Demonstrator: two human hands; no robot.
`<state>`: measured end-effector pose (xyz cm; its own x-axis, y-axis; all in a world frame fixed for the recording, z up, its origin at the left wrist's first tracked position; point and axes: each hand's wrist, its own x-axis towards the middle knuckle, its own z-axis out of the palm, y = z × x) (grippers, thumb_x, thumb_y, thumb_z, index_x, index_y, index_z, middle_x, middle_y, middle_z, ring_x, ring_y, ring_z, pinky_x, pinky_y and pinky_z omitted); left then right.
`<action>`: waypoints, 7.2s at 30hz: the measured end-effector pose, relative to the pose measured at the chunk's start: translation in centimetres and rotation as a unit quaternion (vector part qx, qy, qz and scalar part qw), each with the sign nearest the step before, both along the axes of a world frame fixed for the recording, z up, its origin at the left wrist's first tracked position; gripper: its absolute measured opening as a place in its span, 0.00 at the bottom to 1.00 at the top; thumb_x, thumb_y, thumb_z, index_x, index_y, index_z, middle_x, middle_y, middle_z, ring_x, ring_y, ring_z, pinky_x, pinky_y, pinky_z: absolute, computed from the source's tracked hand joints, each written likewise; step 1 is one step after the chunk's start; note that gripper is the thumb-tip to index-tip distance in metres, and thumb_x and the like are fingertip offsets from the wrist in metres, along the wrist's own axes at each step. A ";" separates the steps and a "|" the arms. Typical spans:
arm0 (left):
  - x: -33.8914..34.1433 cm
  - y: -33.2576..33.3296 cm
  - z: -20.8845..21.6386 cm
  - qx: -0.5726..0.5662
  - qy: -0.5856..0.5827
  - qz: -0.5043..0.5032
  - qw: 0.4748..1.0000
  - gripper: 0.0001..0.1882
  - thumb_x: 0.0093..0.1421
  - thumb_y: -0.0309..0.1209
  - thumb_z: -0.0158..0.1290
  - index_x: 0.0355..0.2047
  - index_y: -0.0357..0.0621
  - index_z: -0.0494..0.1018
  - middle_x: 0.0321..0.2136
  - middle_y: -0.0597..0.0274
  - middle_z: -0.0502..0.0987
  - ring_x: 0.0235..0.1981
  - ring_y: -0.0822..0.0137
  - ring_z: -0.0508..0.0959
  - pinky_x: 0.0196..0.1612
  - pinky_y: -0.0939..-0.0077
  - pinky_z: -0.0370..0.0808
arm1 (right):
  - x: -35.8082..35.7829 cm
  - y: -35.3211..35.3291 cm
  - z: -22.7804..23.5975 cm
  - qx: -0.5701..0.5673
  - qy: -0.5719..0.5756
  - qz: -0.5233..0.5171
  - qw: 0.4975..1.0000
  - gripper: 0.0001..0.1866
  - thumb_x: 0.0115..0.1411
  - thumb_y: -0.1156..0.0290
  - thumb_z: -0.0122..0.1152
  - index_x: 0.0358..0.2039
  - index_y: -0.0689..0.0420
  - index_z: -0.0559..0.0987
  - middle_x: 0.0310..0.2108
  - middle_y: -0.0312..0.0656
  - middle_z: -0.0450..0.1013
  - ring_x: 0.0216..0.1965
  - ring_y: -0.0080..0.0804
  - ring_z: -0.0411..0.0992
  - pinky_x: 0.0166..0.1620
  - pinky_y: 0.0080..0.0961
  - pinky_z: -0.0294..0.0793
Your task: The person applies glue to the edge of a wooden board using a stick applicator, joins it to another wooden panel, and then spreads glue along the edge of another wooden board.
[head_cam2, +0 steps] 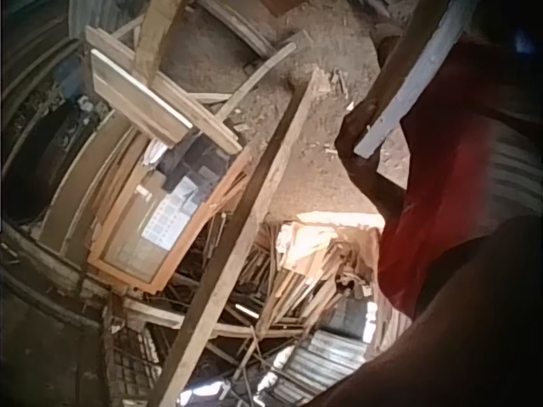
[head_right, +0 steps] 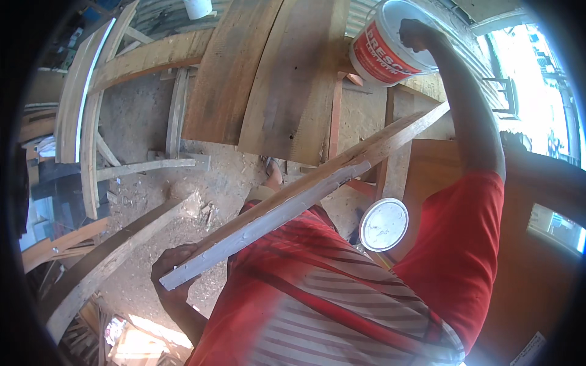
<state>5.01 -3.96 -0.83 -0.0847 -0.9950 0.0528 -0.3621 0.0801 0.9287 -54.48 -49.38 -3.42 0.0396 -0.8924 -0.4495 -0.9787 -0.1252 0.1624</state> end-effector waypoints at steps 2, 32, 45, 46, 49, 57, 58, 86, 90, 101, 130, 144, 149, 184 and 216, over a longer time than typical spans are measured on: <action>0.0 0.0 0.2 0.010 0.001 0.008 1.000 0.16 0.54 0.28 0.67 0.43 0.38 0.81 0.39 0.47 0.85 0.43 0.51 0.86 0.45 0.61 0.84 | -0.6 0.1 -1.5 -0.032 -0.029 0.048 0.998 0.09 0.61 0.74 0.57 0.35 0.65 0.82 0.34 0.52 0.81 0.30 0.41 0.81 0.35 0.37 0.80; -1.0 2.2 1.5 -0.010 -0.039 -0.035 0.999 0.28 0.49 0.37 0.73 0.49 0.39 0.78 0.43 0.48 0.84 0.45 0.52 0.84 0.48 0.61 0.81 | -5.9 15.8 8.4 -0.167 -0.437 -0.096 0.878 0.22 0.72 0.54 0.54 0.56 0.57 0.80 0.43 0.36 0.81 0.38 0.21 0.76 0.42 0.25 0.72; -2.6 5.0 1.3 -0.065 -0.062 0.017 0.996 0.32 0.55 0.47 0.70 0.49 0.32 0.77 0.43 0.50 0.81 0.45 0.55 0.82 0.49 0.64 0.78 | 4.1 41.1 5.8 -0.177 -0.644 -0.178 0.723 0.16 0.69 0.72 0.58 0.55 0.61 0.81 0.40 0.38 0.82 0.33 0.20 0.76 0.36 0.19 0.73; -2.7 5.2 1.2 -0.064 -0.063 0.016 0.996 0.32 0.55 0.47 0.70 0.49 0.32 0.77 0.43 0.50 0.81 0.45 0.55 0.82 0.49 0.64 0.78 | 4.6 42.1 5.1 -0.177 -0.644 -0.180 0.723 0.16 0.69 0.72 0.58 0.55 0.61 0.81 0.40 0.38 0.82 0.33 0.20 0.76 0.36 0.19 0.73; -2.7 6.1 0.8 -0.072 -0.065 0.031 0.995 0.27 0.59 0.50 0.66 0.43 0.35 0.82 0.46 0.51 0.80 0.48 0.57 0.79 0.52 0.62 0.73 | 6.3 44.4 4.1 -0.209 -0.623 -0.188 0.731 0.17 0.68 0.77 0.57 0.57 0.60 0.80 0.40 0.38 0.82 0.34 0.18 0.75 0.38 0.18 0.74; -3.4 6.1 1.6 -0.080 -0.079 0.020 0.993 0.29 0.59 0.50 0.66 0.44 0.32 0.80 0.45 0.52 0.79 0.46 0.58 0.79 0.51 0.64 0.73 | 10.3 46.5 5.4 -0.307 -0.483 -0.082 0.816 0.16 0.62 0.82 0.61 0.50 0.60 0.84 0.43 0.45 0.82 0.37 0.23 0.79 0.37 0.23 0.78; -3.6 6.1 1.7 -0.081 -0.076 0.017 0.994 0.31 0.59 0.51 0.66 0.45 0.31 0.79 0.45 0.52 0.79 0.46 0.59 0.79 0.50 0.65 0.73 | 10.3 46.7 5.5 -0.314 -0.506 -0.066 0.801 0.16 0.62 0.82 0.61 0.50 0.60 0.84 0.43 0.45 0.82 0.36 0.24 0.79 0.37 0.23 0.78; -3.7 5.0 2.1 -0.153 -0.063 -0.021 0.986 0.26 0.58 0.42 0.69 0.47 0.34 0.76 0.43 0.47 0.82 0.46 0.53 0.82 0.48 0.62 0.78 | 9.7 45.0 6.7 -0.332 -0.429 -0.106 0.834 0.14 0.59 0.82 0.62 0.46 0.62 0.84 0.37 0.46 0.81 0.30 0.24 0.76 0.34 0.23 0.75; -3.9 5.1 2.3 -0.155 -0.057 -0.024 0.986 0.26 0.58 0.41 0.68 0.47 0.34 0.76 0.43 0.47 0.82 0.46 0.52 0.82 0.49 0.61 0.78 | 10.6 46.3 7.0 -0.319 -0.446 -0.038 0.835 0.15 0.59 0.82 0.61 0.47 0.61 0.84 0.38 0.45 0.80 0.31 0.24 0.76 0.34 0.25 0.75; -4.6 5.3 2.1 -0.189 -0.055 -0.022 0.980 0.26 0.58 0.42 0.69 0.48 0.36 0.76 0.43 0.48 0.82 0.46 0.51 0.82 0.49 0.60 0.77 | 9.7 46.2 6.8 -0.334 -0.454 -0.077 0.823 0.18 0.59 0.83 0.58 0.49 0.62 0.83 0.38 0.44 0.80 0.29 0.22 0.75 0.31 0.21 0.73; -5.9 5.2 3.2 -0.219 -0.047 -0.004 0.975 0.25 0.59 0.45 0.68 0.44 0.37 0.76 0.41 0.51 0.81 0.44 0.50 0.81 0.48 0.57 0.77 | 10.7 46.3 7.8 -0.326 -0.451 -0.069 0.828 0.19 0.57 0.84 0.58 0.49 0.62 0.83 0.39 0.45 0.80 0.26 0.29 0.75 0.31 0.27 0.74; -5.9 5.0 3.0 -0.205 -0.044 -0.007 0.978 0.28 0.59 0.47 0.66 0.45 0.34 0.76 0.42 0.49 0.81 0.46 0.52 0.80 0.51 0.58 0.75 | 10.1 46.3 6.6 -0.327 -0.428 -0.103 0.836 0.16 0.61 0.79 0.61 0.50 0.64 0.82 0.37 0.48 0.79 0.29 0.27 0.77 0.32 0.27 0.75; -5.4 5.0 3.0 -0.210 -0.056 -0.022 0.976 0.23 0.59 0.41 0.67 0.46 0.37 0.76 0.42 0.49 0.82 0.46 0.50 0.82 0.52 0.55 0.76 | 13.0 48.6 7.6 -0.323 -0.468 0.003 0.822 0.21 0.58 0.83 0.62 0.53 0.59 0.82 0.41 0.46 0.80 0.33 0.30 0.80 0.35 0.29 0.78; -4.8 4.5 2.3 -0.221 -0.043 -0.010 0.974 0.26 0.60 0.47 0.65 0.44 0.33 0.76 0.42 0.47 0.81 0.46 0.49 0.81 0.50 0.56 0.76 | 14.4 47.3 7.1 -0.345 -0.446 -0.039 0.825 0.17 0.60 0.80 0.61 0.51 0.60 0.82 0.40 0.48 0.79 0.30 0.37 0.79 0.35 0.32 0.77; -5.2 5.3 1.7 -0.226 -0.025 0.001 0.974 0.27 0.60 0.45 0.66 0.47 0.33 0.75 0.43 0.45 0.81 0.46 0.49 0.81 0.52 0.53 0.76 | 20.2 49.0 9.6 -0.343 -0.460 0.144 0.806 0.25 0.53 0.82 0.66 0.54 0.55 0.83 0.40 0.43 0.77 0.33 0.37 0.79 0.32 0.33 0.80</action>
<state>-0.18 1.32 0.87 -0.0959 -0.8711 0.4817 -0.4074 0.4758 0.7795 -34.33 -0.42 6.22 0.3255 -0.8127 0.4833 -0.6711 -0.5587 -0.4874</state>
